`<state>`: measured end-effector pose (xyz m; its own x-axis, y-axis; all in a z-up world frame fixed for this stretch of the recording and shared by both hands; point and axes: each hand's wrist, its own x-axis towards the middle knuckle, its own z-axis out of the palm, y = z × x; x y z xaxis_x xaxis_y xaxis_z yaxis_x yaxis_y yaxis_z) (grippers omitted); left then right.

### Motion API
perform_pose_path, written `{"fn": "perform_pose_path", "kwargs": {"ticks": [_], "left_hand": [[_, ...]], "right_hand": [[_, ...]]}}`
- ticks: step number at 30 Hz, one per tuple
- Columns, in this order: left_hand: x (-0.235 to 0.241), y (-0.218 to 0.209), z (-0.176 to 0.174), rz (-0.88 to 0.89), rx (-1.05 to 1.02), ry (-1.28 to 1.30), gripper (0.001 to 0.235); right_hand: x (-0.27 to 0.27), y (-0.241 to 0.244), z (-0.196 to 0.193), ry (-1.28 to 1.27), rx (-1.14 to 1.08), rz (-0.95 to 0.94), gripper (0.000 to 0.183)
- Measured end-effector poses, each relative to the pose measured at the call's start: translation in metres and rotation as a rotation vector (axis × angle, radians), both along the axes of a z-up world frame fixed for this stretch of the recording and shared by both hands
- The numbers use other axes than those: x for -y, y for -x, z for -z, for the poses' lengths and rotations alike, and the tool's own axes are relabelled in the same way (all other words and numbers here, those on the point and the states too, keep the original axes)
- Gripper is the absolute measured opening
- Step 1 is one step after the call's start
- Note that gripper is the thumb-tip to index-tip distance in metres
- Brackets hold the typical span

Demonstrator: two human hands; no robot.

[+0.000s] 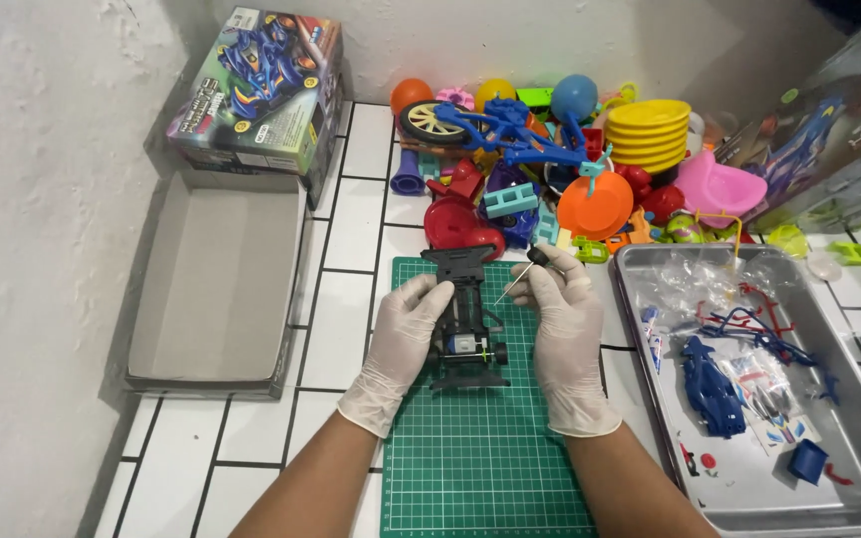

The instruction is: Assembling a toy car by installing the motor and gears into the chassis on a workbench.

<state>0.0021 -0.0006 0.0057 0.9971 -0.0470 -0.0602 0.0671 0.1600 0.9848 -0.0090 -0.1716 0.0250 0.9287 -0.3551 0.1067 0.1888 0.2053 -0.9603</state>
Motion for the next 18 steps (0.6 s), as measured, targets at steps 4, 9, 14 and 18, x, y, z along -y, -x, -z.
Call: {"fn": "perform_pose_path", "kwargs": {"ticks": [4,9,14,18], "left_hand": [[-0.003,0.001,-0.001,0.024,0.022,0.016,0.012],[-0.003,0.000,0.012,0.036,0.031,0.041,0.011],[-0.005,0.012,-0.012,0.067,0.041,0.133,0.010],[-0.004,0.015,-0.020,0.091,0.044,0.204,0.011]], "right_hand": [[-0.001,0.006,0.001,0.016,0.017,0.026,0.030],[0.002,0.000,0.014,-0.016,0.069,0.037,0.027],[-0.002,0.007,0.000,-0.077,0.116,0.047,0.023],[-0.003,0.008,0.000,-0.092,0.155,0.076,0.019]]}}
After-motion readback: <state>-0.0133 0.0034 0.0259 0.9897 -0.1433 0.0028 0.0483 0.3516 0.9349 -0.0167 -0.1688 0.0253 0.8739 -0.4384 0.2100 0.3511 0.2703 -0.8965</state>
